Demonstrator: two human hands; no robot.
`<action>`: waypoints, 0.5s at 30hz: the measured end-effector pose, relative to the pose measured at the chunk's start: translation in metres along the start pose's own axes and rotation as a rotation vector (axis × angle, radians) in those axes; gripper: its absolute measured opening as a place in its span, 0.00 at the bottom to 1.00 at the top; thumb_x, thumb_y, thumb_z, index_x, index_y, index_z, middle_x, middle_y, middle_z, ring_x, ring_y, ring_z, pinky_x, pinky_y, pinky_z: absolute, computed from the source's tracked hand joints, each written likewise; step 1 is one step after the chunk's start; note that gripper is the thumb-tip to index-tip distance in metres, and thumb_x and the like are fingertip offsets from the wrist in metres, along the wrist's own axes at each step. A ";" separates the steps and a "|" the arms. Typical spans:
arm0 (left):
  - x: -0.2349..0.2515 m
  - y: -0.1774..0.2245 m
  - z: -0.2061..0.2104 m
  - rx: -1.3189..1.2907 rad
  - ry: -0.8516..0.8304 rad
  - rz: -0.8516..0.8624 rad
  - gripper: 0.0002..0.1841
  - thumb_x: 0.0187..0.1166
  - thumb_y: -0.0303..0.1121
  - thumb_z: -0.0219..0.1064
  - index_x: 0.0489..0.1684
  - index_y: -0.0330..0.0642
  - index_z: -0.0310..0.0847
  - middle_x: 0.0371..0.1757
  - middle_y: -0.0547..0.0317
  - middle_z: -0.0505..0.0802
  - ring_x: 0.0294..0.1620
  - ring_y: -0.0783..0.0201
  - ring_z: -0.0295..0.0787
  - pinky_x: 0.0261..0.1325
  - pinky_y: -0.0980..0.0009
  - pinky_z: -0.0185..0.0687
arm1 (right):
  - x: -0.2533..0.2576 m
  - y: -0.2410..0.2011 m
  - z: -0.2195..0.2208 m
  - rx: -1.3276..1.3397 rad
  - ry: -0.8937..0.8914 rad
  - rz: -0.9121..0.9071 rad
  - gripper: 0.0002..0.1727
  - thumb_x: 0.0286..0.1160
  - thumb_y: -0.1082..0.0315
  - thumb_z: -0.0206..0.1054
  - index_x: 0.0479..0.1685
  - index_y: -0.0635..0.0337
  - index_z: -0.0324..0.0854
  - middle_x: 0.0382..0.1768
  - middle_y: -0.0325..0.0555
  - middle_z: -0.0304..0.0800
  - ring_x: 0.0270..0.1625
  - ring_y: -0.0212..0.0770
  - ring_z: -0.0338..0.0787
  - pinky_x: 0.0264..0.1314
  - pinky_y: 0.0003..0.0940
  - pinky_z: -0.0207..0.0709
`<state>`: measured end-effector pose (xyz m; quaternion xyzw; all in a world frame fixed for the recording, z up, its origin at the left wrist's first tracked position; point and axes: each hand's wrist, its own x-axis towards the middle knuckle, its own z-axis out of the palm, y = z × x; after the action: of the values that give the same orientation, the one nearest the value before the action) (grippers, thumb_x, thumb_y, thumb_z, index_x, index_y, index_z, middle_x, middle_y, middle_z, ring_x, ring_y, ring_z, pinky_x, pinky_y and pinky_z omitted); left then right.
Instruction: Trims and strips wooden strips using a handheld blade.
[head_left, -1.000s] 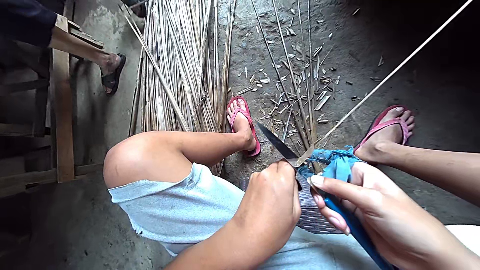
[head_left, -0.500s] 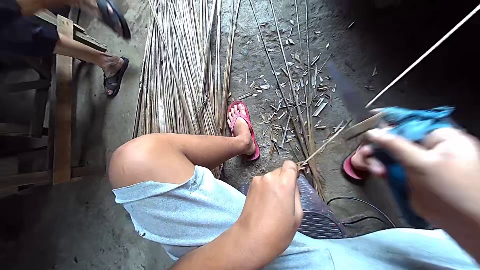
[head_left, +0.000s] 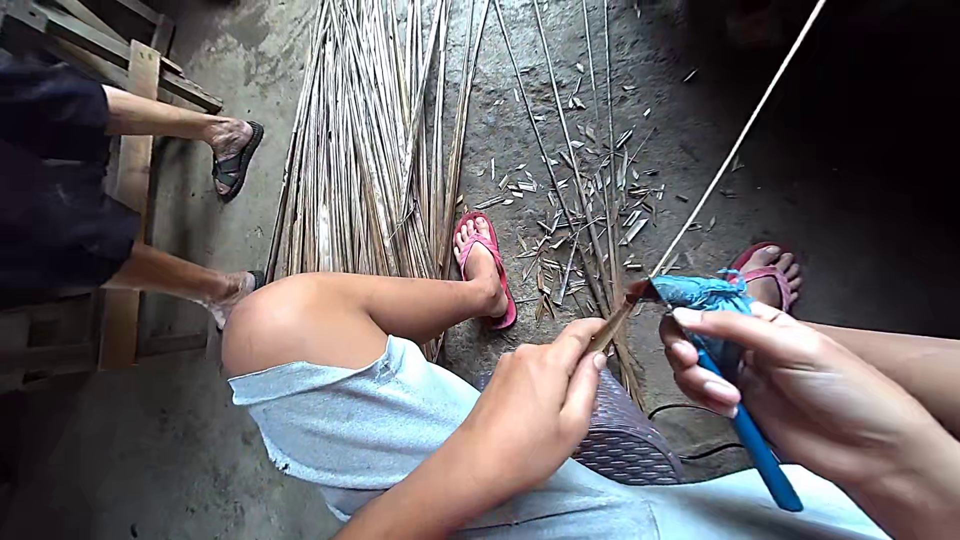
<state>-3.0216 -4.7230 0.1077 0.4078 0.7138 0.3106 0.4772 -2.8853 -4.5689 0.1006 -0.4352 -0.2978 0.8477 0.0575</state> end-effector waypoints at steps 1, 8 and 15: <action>-0.001 0.000 -0.002 -0.032 -0.027 -0.025 0.20 0.94 0.36 0.48 0.73 0.35 0.76 0.26 0.62 0.87 0.22 0.73 0.79 0.29 0.75 0.75 | 0.001 -0.002 -0.001 0.019 0.025 -0.017 0.15 0.86 0.74 0.43 0.37 0.57 0.75 0.17 0.37 0.84 0.11 0.23 0.78 0.12 0.14 0.73; -0.001 -0.003 -0.001 -0.049 0.033 0.030 0.18 0.92 0.32 0.46 0.45 0.35 0.84 0.21 0.67 0.76 0.20 0.77 0.69 0.28 0.79 0.67 | -0.011 -0.003 -0.005 -0.078 -0.012 -0.050 0.14 0.86 0.74 0.40 0.40 0.54 0.72 0.18 0.34 0.84 0.11 0.22 0.77 0.12 0.13 0.72; 0.000 -0.006 0.007 0.212 0.254 0.144 0.16 0.87 0.29 0.50 0.37 0.33 0.84 0.19 0.58 0.80 0.20 0.68 0.77 0.27 0.73 0.71 | -0.029 0.007 0.016 -0.169 -0.037 0.021 0.09 0.81 0.80 0.50 0.40 0.56 0.71 0.19 0.35 0.86 0.11 0.24 0.80 0.13 0.15 0.76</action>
<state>-3.0169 -4.7251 0.1006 0.4632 0.7660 0.3161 0.3142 -2.8787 -4.5918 0.1242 -0.4260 -0.3646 0.8280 0.0062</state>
